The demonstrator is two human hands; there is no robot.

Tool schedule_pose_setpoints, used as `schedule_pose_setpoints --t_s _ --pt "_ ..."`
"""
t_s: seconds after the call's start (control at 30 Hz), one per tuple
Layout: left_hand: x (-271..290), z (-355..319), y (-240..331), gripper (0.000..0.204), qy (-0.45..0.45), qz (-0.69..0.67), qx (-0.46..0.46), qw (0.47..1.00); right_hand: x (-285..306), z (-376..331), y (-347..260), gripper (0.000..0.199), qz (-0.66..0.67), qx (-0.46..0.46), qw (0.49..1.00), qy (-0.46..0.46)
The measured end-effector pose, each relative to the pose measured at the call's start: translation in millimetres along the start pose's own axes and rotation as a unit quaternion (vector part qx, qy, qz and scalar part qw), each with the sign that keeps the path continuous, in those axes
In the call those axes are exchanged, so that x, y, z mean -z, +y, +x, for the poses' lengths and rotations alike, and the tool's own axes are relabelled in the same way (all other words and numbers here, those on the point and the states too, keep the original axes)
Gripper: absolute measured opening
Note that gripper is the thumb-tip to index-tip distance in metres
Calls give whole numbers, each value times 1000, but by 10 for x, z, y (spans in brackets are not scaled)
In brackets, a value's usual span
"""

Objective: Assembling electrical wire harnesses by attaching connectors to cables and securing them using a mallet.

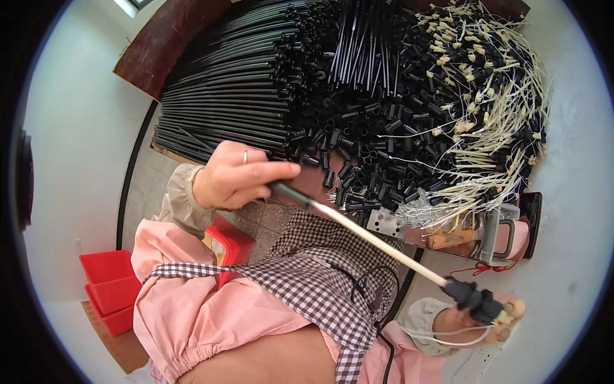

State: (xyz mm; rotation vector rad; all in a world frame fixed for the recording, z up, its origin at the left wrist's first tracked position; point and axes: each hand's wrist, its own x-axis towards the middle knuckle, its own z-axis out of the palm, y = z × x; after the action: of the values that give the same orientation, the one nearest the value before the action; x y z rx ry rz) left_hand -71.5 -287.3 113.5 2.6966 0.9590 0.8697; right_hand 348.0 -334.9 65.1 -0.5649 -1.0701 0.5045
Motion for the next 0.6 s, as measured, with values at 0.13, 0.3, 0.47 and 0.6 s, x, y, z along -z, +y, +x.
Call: schedule_pose_setpoints --t_s 0.13,0.3,0.47,0.6 --pt "-15 167 546 43 -67 10 2 998 -690 -159 41 26 -101 -129 969 -185" --pt "-478 43 713 48 -102 -108 154 977 -1104 -138 187 31 60 -390 902 -175" --pt "-824 -160 561 55 -7 -268 157 951 -808 -360 79 28 -64 -166 933 -313" --pt "-808 -55 617 52 -65 -294 162 940 -926 -293 255 26 -87 -418 847 -317"
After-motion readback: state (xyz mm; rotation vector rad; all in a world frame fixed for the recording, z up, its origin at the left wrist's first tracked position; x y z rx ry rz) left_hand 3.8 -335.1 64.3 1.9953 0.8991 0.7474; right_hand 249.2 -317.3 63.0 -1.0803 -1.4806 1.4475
